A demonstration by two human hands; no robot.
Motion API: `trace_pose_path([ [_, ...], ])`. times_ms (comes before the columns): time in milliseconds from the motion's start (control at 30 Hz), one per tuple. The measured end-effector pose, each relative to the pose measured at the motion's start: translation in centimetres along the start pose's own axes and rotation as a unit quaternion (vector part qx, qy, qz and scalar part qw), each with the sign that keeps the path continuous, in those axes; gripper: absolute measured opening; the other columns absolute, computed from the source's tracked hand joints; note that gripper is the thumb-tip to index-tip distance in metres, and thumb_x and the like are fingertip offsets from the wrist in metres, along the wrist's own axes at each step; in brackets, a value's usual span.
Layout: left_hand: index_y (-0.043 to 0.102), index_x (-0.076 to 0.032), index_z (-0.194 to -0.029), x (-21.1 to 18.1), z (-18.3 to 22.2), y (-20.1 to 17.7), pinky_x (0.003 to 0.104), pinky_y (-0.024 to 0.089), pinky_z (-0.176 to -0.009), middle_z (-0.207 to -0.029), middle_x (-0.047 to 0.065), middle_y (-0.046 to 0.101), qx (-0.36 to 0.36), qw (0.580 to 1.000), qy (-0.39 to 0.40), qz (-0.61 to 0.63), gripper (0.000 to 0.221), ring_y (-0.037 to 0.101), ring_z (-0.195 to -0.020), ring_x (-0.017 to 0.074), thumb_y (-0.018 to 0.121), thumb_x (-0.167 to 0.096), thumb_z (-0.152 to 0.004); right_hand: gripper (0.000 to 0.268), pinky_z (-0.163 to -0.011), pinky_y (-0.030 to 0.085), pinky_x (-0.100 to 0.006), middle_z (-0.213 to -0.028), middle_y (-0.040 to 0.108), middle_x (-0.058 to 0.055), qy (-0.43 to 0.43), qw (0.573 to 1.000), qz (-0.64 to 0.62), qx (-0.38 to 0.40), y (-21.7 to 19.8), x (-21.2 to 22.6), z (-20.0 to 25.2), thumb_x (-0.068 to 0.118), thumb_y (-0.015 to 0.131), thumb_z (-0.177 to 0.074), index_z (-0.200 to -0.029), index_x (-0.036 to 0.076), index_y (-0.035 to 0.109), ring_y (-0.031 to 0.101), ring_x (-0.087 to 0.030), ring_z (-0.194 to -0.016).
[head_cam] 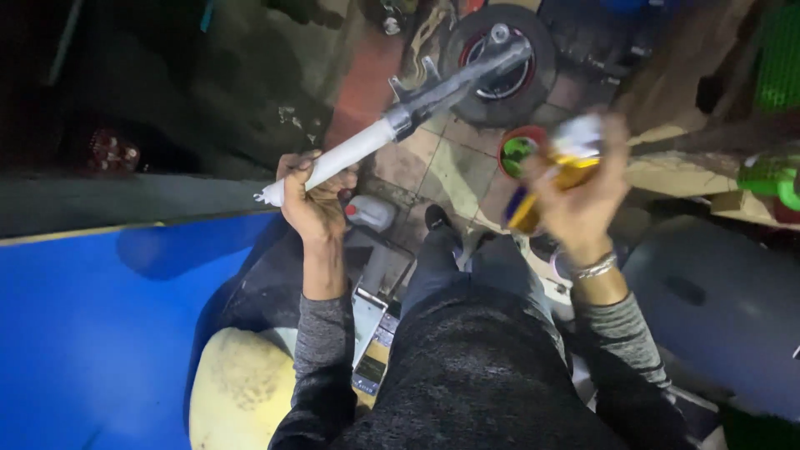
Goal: Spray painting a motorcycle fork leg in a workshop environment
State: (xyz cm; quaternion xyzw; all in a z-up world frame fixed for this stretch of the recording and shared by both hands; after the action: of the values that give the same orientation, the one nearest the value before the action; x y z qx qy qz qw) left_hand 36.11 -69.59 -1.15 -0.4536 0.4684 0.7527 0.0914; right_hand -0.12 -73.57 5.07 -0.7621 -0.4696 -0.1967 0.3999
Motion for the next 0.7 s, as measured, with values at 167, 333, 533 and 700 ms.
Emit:
trace_pose_path([
  [167,0.061,-0.004,-0.092,-0.2,-2.0,0.3,0.042,0.055,-0.030,-0.068,0.029,0.065,-0.036,0.999,0.004,0.000,0.018,0.069,-0.050,0.0437,0.061,-0.018,-0.082,0.059,-0.085,0.051,-0.053,-0.102,0.058,-0.033,-0.014,0.999,0.019,-0.042,3.7,-3.4,-0.5,0.010,0.079,-0.081,-0.131,-0.009,0.053,0.065,-0.051,-0.094],
  [333,0.061,-0.007,-0.093,0.3,-2.7,1.9,0.044,0.066,-0.051,-0.062,0.023,0.063,-0.067,0.998,-0.018,0.007,0.017,0.070,-0.051,0.0390,0.062,-0.019,-0.081,0.078,-0.078,0.062,-0.043,-0.104,0.072,-0.016,-0.023,0.995,-0.008,0.095,8.3,1.0,3.0,0.044,0.098,-0.050,-0.118,0.016,0.074,0.074,-0.040,-0.089],
  [533,0.062,-0.010,-0.093,-0.5,-1.2,3.7,0.043,0.067,-0.050,-0.067,0.020,0.066,-0.102,0.994,-0.016,-0.016,0.018,0.071,-0.051,0.0360,0.063,-0.020,-0.077,0.077,-0.088,0.054,-0.056,-0.109,0.064,-0.032,-0.005,0.998,-0.046,-0.033,2.2,-7.3,-6.6,0.019,0.094,-0.076,-0.137,-0.005,0.053,0.067,-0.051,-0.100],
  [700,0.061,-0.012,-0.090,0.5,-1.2,3.7,0.040,0.065,-0.047,-0.079,0.018,0.065,-0.166,0.985,-0.042,0.013,0.014,0.070,-0.050,0.0367,0.064,-0.021,-0.079,0.081,-0.093,0.051,-0.054,-0.117,0.059,-0.031,0.014,0.997,-0.050,-0.051,2.9,-7.3,-5.6,0.026,0.095,-0.082,-0.142,-0.003,0.048,0.065,-0.050,-0.106],
])
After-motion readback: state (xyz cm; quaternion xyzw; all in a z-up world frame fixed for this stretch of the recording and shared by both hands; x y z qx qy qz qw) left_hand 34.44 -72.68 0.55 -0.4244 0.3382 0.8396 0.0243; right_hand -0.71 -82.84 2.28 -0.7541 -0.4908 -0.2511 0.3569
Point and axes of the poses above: each hand's wrist, its own z-axis away from the middle knuckle, its own y-axis out of the palm, x = y × z, the point moved 6 cm from there along -z, towards the middle knuckle
